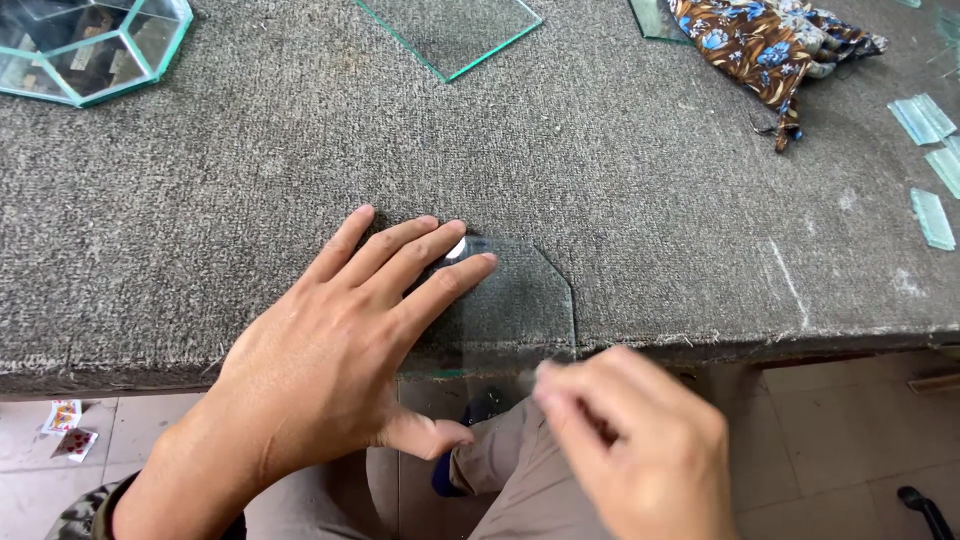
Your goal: Smoothing the edges of a hexagonal glass pane using a small hand tool
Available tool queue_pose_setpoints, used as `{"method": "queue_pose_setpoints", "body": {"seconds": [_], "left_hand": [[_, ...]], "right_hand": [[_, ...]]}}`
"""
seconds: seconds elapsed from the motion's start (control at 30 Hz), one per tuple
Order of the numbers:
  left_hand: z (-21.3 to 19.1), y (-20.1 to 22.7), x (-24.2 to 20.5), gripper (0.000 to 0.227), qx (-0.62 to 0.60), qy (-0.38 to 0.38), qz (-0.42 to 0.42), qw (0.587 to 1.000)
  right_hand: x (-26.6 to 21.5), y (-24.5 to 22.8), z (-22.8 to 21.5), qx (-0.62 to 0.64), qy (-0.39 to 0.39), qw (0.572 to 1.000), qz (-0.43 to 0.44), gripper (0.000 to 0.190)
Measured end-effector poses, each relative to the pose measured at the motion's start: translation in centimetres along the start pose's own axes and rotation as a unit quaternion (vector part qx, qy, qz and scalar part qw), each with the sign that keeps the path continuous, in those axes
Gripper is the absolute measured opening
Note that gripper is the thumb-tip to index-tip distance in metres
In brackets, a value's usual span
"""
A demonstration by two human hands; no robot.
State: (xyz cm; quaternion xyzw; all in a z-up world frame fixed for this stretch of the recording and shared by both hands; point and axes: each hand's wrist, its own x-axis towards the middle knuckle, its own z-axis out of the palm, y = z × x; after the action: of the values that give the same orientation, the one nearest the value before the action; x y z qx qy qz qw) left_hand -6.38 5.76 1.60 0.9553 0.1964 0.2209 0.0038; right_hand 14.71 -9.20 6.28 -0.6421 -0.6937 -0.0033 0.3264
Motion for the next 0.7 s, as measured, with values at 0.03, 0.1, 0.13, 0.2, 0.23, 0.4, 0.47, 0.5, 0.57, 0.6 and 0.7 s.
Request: {"method": "queue_pose_setpoints", "body": {"seconds": [0.03,0.1,0.13,0.2,0.23,0.4,0.47,0.5,0.57,0.6,0.7], "left_hand": [[0.0,0.1,0.0,0.142,0.000,0.001,-0.001,1.000],[-0.1,0.1,0.0,0.140,-0.006,0.001,0.000,1.000],[-0.1,0.0,-0.1,0.140,-0.004,0.000,0.000,1.000],[0.0,0.0,-0.1,0.139,-0.004,-0.003,-0.001,1.000],[0.1,0.0,0.0,0.139,-0.004,-0.002,-0.002,1.000],[-0.1,0.0,0.0,0.142,-0.003,-0.005,0.000,1.000],[-0.1,0.0,0.0,0.141,-0.010,-0.003,0.000,1.000],[-0.1,0.0,0.0,0.139,-0.015,0.000,-0.002,1.000],[-0.1,0.0,0.0,0.139,-0.013,-0.002,-0.001,1.000],[-0.1,0.0,0.0,0.139,-0.011,-0.003,-0.001,1.000],[-0.1,0.0,0.0,0.141,-0.010,-0.006,0.000,1.000]], "right_hand": [[-0.1,0.0,0.1,0.000,0.000,1.000,-0.001,0.013],[-0.4,-0.2,0.4,-0.001,0.001,1.000,0.013,0.011],[-0.4,-0.1,0.5,0.001,0.001,1.000,0.013,0.011],[-0.7,0.1,0.4,0.015,-0.010,1.000,-0.015,0.008],[-0.6,0.8,0.1,0.014,-0.010,1.000,-0.016,0.008],[-1.4,0.7,-0.2,-0.017,0.016,1.000,0.016,0.009],[-0.9,2.1,-0.8,-0.020,0.016,0.999,0.021,0.004],[-0.7,2.7,-1.1,-0.023,0.015,0.999,0.023,0.004],[-1.2,1.8,-0.9,-0.022,0.013,1.000,0.015,0.003],[-1.3,1.3,-0.8,-0.020,0.012,1.000,0.006,0.005],[-1.1,2.8,-1.3,-0.031,0.007,0.999,0.016,0.004]]}}
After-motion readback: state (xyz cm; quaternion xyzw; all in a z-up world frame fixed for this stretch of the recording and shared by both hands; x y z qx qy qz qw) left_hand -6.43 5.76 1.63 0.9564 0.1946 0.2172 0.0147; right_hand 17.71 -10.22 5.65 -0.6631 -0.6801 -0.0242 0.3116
